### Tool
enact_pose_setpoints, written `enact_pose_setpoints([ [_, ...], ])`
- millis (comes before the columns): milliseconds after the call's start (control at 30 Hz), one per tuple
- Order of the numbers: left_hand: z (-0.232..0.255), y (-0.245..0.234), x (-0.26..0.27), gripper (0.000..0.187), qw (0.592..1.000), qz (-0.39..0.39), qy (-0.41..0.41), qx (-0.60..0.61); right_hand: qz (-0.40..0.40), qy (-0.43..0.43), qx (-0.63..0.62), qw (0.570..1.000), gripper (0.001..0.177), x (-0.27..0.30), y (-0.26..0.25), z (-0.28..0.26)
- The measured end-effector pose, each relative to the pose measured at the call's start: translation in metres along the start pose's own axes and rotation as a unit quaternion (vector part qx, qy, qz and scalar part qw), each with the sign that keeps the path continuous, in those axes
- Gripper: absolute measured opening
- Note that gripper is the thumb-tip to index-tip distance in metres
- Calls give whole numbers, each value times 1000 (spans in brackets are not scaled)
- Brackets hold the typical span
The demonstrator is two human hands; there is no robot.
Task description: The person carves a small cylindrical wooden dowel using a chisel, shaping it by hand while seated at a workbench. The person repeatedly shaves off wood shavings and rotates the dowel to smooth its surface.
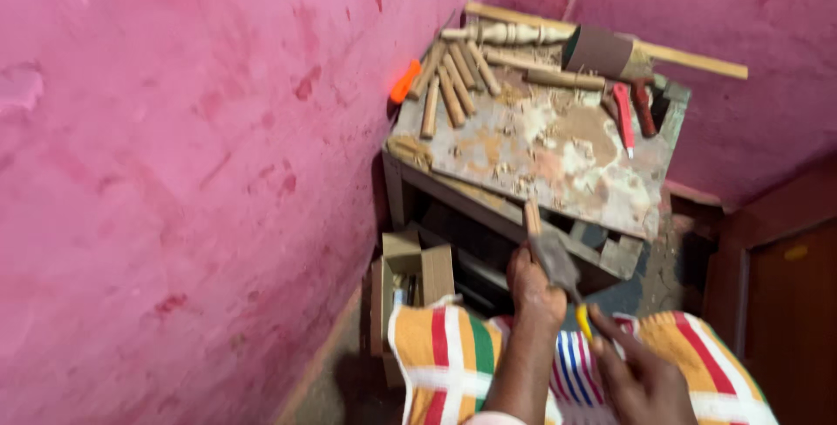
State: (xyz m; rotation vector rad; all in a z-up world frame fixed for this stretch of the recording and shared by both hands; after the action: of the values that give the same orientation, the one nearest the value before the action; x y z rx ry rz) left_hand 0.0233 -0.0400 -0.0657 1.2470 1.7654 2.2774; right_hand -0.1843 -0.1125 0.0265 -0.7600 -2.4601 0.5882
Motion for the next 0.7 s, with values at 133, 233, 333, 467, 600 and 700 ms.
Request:
enact_pose_setpoints([
  [133,23,20,-5,18,997,-25,59,-47,97,-365,11,926,41,0,-3,-21],
  [233,28,6,-4,19,995,1,62,-84,60,-185,-82,977,41,5,9,40],
  [333,16,1,-2,23,993,7,22,-114,66,74,-204,974,46,15,1,90],
  [467,30,7,3,23,992,39,46,-107,22,-355,29,934,39,13,0,-7],
  [600,25,4,1,20,992,45,30,-117,47,-173,-66,982,42,5,-3,24],
  [700,37,9,10,23,990,-5,90,-108,47,15,-106,993,45,27,4,62],
])
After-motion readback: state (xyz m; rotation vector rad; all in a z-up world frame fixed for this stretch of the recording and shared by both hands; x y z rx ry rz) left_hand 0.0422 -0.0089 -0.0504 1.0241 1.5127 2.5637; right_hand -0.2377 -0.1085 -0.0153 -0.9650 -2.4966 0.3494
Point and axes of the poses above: each hand's wrist, its own x-axis away from the middle knuckle, its own y-axis out of the palm, z = x × y, the point moved 8 cm from there along -x, towards the middle knuckle, and after that the axes turned 9 degrees about -x, right-handed, at the moved point
